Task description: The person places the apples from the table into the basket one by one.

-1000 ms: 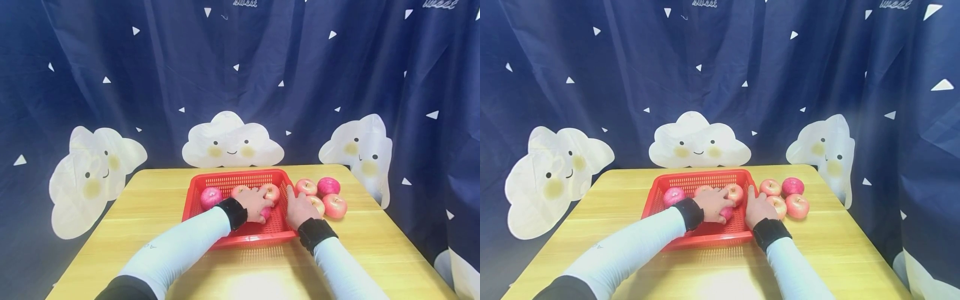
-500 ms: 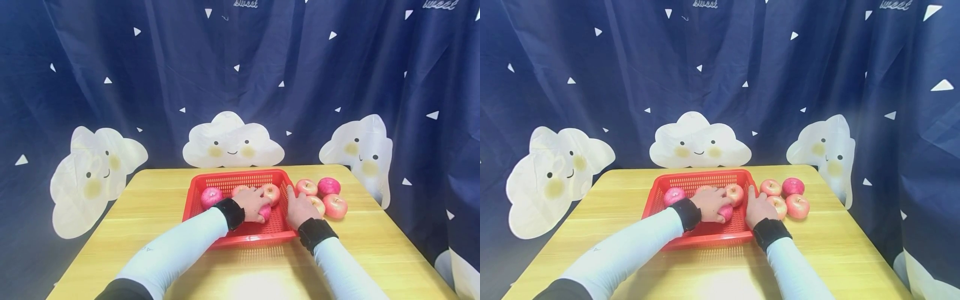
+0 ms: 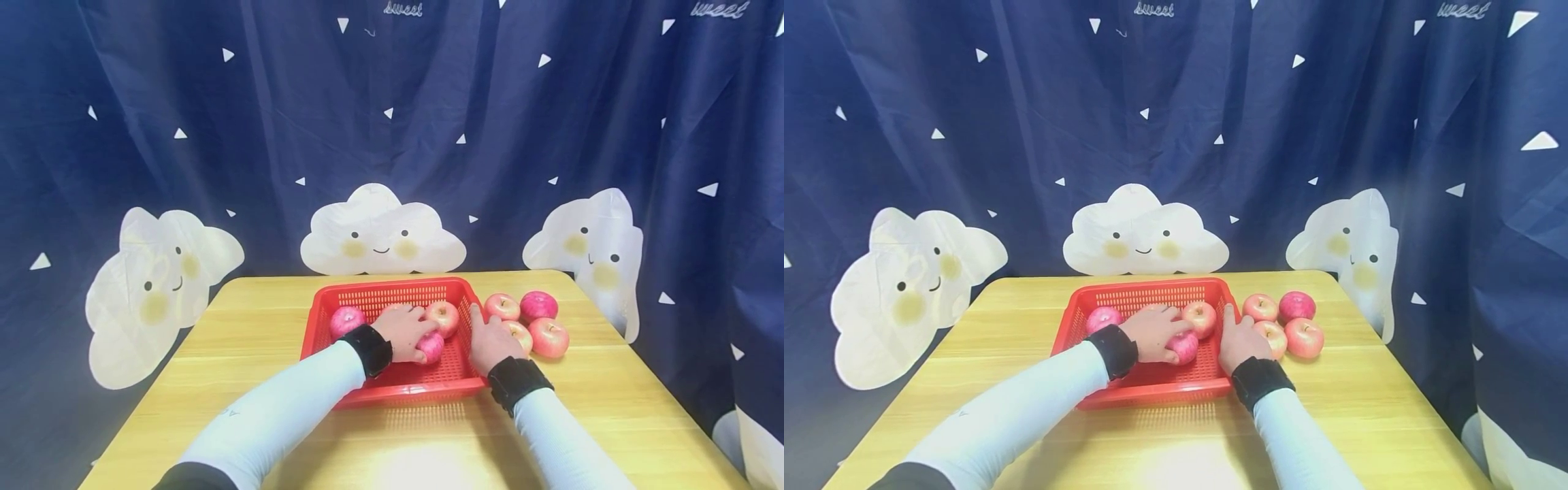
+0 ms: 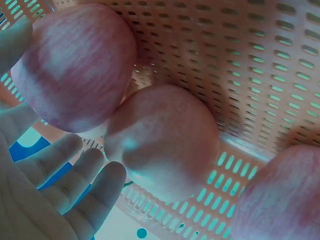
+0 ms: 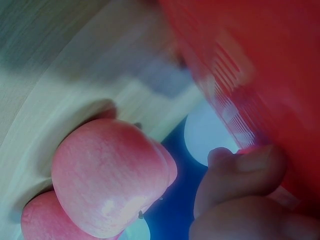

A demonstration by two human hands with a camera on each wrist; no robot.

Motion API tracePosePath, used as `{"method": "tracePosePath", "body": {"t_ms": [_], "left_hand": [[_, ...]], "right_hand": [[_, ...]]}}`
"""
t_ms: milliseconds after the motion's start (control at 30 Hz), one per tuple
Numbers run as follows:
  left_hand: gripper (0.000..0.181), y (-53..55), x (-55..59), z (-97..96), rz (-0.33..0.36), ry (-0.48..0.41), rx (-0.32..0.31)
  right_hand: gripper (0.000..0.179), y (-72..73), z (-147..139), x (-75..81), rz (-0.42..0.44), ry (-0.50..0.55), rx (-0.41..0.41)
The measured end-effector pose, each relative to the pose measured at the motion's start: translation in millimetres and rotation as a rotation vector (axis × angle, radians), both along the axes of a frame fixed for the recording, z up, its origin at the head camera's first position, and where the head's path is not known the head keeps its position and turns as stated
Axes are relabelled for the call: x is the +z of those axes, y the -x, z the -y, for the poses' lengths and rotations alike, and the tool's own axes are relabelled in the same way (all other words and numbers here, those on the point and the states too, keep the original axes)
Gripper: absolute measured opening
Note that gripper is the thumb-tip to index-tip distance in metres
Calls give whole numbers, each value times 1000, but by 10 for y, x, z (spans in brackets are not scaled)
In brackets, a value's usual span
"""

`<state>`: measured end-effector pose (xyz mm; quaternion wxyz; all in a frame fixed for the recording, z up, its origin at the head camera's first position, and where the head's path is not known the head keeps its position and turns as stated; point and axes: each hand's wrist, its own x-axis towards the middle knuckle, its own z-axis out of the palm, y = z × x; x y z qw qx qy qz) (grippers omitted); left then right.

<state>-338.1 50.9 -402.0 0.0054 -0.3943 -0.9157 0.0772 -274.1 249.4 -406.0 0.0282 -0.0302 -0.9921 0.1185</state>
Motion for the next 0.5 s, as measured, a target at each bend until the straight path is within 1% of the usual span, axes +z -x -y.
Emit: {"method": "tracePosePath", "body": {"t_ms": [100,167,400,500], "left_hand": [[72,-2,6,44,11,-13,3],[72,-31,46,85,19,-19,10],[74,-40,126,244,85,-62,78],[73,-29,136,316,102,-77,90]], "right_hand": [[78,-9,2,-2,2,4,-2],[79,-12,4,-6,4,8,-6],[80,-12,3,-8,10,18,-10],[78,-13,1,-2,2,11,-3]]}}
